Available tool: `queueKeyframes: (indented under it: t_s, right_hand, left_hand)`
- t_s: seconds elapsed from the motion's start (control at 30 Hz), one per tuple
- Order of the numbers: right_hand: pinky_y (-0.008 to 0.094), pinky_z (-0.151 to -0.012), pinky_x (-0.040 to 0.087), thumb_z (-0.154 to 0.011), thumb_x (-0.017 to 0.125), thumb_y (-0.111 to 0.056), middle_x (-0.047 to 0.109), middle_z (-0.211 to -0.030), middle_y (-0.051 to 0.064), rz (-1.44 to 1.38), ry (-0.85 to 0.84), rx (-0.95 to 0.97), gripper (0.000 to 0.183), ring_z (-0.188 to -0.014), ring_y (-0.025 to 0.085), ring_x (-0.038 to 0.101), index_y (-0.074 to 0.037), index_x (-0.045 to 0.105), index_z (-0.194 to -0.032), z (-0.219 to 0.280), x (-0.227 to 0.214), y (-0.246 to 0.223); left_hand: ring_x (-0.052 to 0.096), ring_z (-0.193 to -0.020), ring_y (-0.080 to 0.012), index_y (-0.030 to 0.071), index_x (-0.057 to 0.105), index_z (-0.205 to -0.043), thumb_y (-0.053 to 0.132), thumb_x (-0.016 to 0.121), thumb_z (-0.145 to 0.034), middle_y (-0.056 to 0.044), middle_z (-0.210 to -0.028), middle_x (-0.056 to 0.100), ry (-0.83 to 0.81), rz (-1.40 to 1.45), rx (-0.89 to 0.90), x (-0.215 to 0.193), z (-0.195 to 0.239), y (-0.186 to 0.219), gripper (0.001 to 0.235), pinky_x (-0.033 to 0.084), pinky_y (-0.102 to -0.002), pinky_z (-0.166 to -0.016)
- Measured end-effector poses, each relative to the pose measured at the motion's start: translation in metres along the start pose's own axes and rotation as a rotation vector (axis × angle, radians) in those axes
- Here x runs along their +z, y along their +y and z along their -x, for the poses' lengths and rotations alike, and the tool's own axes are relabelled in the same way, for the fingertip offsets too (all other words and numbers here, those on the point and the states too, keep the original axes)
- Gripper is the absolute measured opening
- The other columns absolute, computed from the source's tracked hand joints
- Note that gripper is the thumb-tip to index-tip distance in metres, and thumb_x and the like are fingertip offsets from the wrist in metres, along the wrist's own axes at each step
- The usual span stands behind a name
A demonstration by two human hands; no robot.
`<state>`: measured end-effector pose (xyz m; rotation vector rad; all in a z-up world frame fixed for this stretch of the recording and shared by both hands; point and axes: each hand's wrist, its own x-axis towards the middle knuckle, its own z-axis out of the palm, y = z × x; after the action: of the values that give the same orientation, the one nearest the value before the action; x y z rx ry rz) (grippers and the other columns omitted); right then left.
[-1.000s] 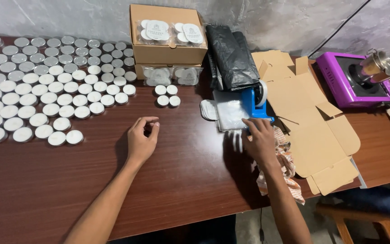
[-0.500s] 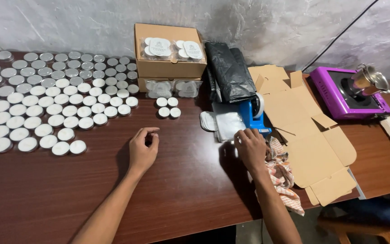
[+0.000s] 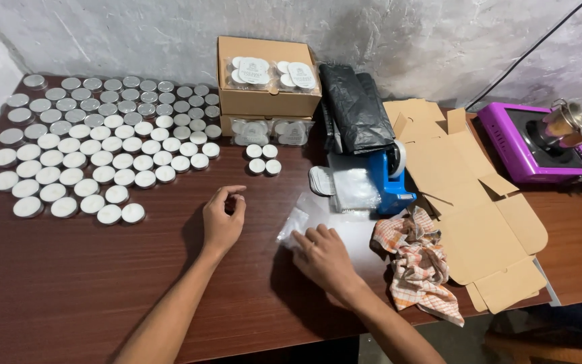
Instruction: The person wipes small white candles with a cloth, then places them into clear plastic bags. They add a label to the bag and seal it using a blue heat sealer. The process is repeated for multiple candles.
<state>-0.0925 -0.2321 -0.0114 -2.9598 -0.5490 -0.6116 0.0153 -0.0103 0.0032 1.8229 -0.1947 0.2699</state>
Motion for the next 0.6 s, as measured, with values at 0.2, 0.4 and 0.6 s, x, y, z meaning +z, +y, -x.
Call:
queueKeyframes:
  t_s: [0.2, 0.4, 0.6]
  right_hand:
    - [0.041, -0.070, 0.054, -0.087, 0.071, -0.038, 0.072, -0.082, 0.011, -0.226, -0.169, 0.222, 0.042, -0.080, 0.033, 0.068, -0.011, 0.074, -0.119, -0.019, -0.023, -0.018]
    - [0.035, -0.071, 0.055, -0.085, 0.074, -0.029, 0.068, -0.095, 0.003, 0.042, 0.016, 0.226, 0.035, -0.086, 0.024, 0.064, -0.015, 0.074, -0.117, -0.027, -0.003, 0.032]
    - [0.041, -0.075, 0.051, -0.086, 0.070, -0.029, 0.066, -0.102, 0.014, 0.155, -0.083, 0.255, 0.049, -0.098, 0.032, 0.061, -0.004, 0.068, -0.128, -0.027, -0.005, 0.029]
  left_hand:
    - [0.069, -0.087, -0.0322, 0.008, 0.073, -0.107, 0.006, 0.062, -0.091, -0.014, -0.086, 0.069, 0.022, 0.004, 0.004, -0.008, 0.001, 0.002, 0.020, 0.058, -0.043, -0.075]
    - [0.068, -0.080, -0.0282, 0.010, 0.073, -0.109, 0.010, 0.062, -0.094, -0.012, -0.082, 0.069, 0.003, -0.009, -0.068, -0.027, 0.008, -0.002, 0.019, 0.058, -0.040, -0.069]
    - [0.068, -0.077, -0.0264, 0.010, 0.074, -0.108, 0.012, 0.062, -0.094, -0.012, -0.080, 0.070, -0.017, -0.015, -0.130, -0.048, 0.020, 0.006, 0.018, 0.058, -0.039, -0.066]
